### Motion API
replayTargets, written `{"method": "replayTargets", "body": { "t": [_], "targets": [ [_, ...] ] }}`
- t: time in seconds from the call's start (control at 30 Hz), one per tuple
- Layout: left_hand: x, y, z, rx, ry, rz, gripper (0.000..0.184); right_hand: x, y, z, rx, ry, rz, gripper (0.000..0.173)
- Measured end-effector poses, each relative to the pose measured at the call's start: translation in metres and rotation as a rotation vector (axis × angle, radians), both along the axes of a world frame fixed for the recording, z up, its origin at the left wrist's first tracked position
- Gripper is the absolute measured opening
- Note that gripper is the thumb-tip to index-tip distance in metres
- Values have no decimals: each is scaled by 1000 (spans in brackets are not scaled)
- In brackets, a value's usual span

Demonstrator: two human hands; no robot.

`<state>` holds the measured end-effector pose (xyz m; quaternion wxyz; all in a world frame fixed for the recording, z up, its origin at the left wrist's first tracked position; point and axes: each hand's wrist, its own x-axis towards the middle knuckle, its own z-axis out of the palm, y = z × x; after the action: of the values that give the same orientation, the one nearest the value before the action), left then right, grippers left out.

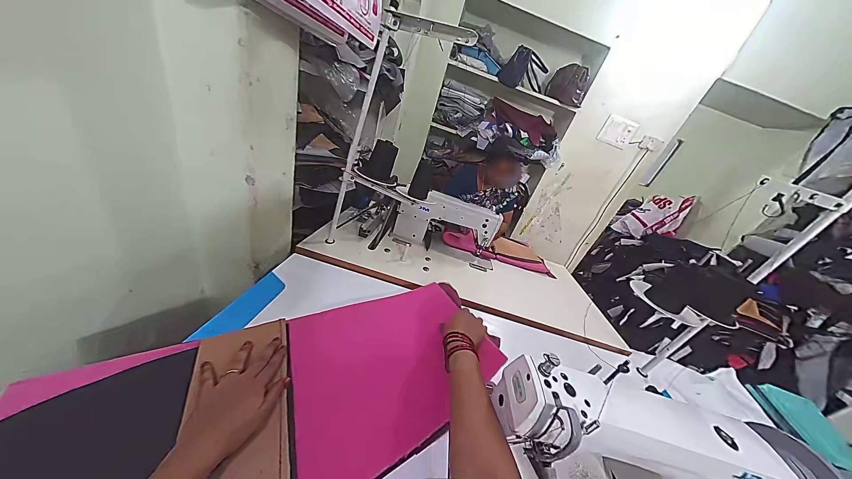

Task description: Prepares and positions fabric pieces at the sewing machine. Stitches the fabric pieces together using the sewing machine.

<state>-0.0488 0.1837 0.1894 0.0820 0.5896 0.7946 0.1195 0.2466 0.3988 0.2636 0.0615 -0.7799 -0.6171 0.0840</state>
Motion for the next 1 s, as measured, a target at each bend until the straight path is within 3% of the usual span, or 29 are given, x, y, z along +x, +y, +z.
{"method": "replayTargets", "body": {
  "t": [0.03, 0.13, 0.23, 0.3, 0.37, 0.43, 0.57, 0.67, 0.73, 0.8, 0.93, 1.0],
  "targets": [
    [0, 0, 4, -17, -6, -5, 58, -10, -13, 12, 69, -13, 57, 43],
    [3, -3, 16, -70, -17, -37, 61, -50, -79, 34, 305, -50, 356, 35],
    [5, -5, 13, -3, -32, -25, 62, -95, -152, 3, 601, -219, 683, 24],
    [4, -5, 15, -12, -18, -27, 62, -110, -180, -28, 656, -397, 832, 21],
    [3, -5, 12, -20, 11, -37, 62, -110, -190, -51, 552, -516, 881, 22],
    [4, -4, 7, 26, -23, -17, 57, -105, -191, -53, 472, -478, 881, 24],
    [2, -2, -3, 78, -17, -13, 56, -101, -204, 2, -259, -235, 868, 43],
    [-1, 0, -13, 147, -9, -11, 56, -98, -204, 40, -508, -286, 1001, 44],
    [2, -2, -6, 125, -8, -19, 56, -95, -191, 61, -538, -330, 1114, 31],
    [3, -4, -2, 118, -13, -19, 56, -94, -166, 70, -527, -334, 1172, 28],
    [3, -3, -1, 99, -20, -13, 56, -95, -119, 55, -391, -213, 1067, 33],
    [3, -3, 0, 104, -19, -19, 57, -96, -106, 36, -262, -202, 1001, 46]
  ]
}}
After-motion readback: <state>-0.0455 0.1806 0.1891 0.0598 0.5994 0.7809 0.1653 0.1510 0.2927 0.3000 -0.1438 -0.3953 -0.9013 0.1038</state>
